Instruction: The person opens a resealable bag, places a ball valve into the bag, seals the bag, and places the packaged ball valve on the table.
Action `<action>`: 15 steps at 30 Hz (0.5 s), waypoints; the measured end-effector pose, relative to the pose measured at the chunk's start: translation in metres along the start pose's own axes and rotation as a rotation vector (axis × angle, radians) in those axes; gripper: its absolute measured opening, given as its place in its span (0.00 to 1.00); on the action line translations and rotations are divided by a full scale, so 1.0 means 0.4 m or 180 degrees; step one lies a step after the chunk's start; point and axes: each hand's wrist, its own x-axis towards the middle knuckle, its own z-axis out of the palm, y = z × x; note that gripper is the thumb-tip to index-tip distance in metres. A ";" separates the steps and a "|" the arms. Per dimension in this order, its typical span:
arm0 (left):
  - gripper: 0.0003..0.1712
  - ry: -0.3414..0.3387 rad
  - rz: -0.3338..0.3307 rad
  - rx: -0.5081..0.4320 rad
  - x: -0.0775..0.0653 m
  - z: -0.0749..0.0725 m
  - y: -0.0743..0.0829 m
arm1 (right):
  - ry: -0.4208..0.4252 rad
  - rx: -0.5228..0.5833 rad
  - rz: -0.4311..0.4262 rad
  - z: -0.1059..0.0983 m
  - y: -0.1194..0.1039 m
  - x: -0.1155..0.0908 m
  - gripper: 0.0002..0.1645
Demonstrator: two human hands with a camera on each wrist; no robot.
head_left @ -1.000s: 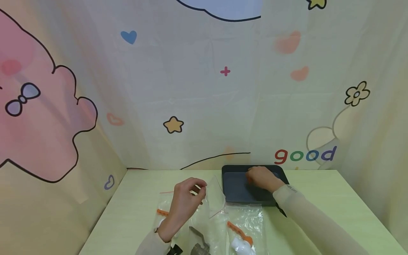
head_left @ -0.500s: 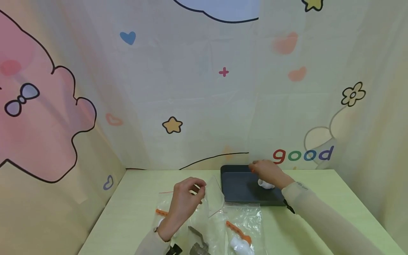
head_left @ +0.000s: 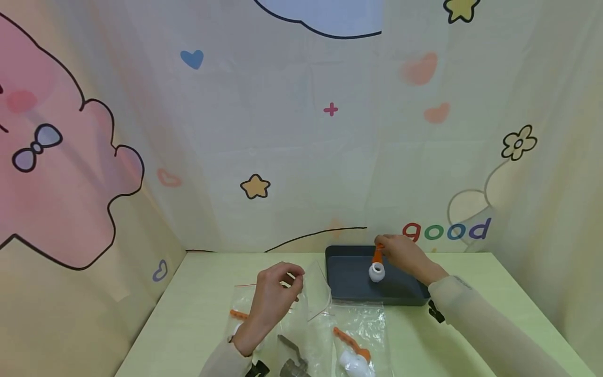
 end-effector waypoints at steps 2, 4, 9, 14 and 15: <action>0.11 -0.0010 -0.0019 0.0011 0.000 0.002 -0.002 | 0.0092 0.0069 0.0032 -0.007 -0.005 -0.003 0.11; 0.11 -0.0019 -0.0041 0.0025 0.001 0.003 -0.003 | 0.0159 0.0126 0.0070 -0.020 -0.013 -0.005 0.10; 0.10 -0.0035 -0.0044 0.0047 0.003 0.005 -0.001 | 0.0294 0.0196 0.0125 -0.059 -0.036 -0.009 0.10; 0.10 -0.0037 -0.0026 0.0047 0.005 0.007 0.001 | 0.0442 0.0183 0.0049 -0.084 -0.055 -0.015 0.12; 0.10 -0.0038 -0.0020 0.0040 0.005 0.007 0.002 | 0.0487 0.0190 0.0023 -0.088 -0.060 -0.017 0.12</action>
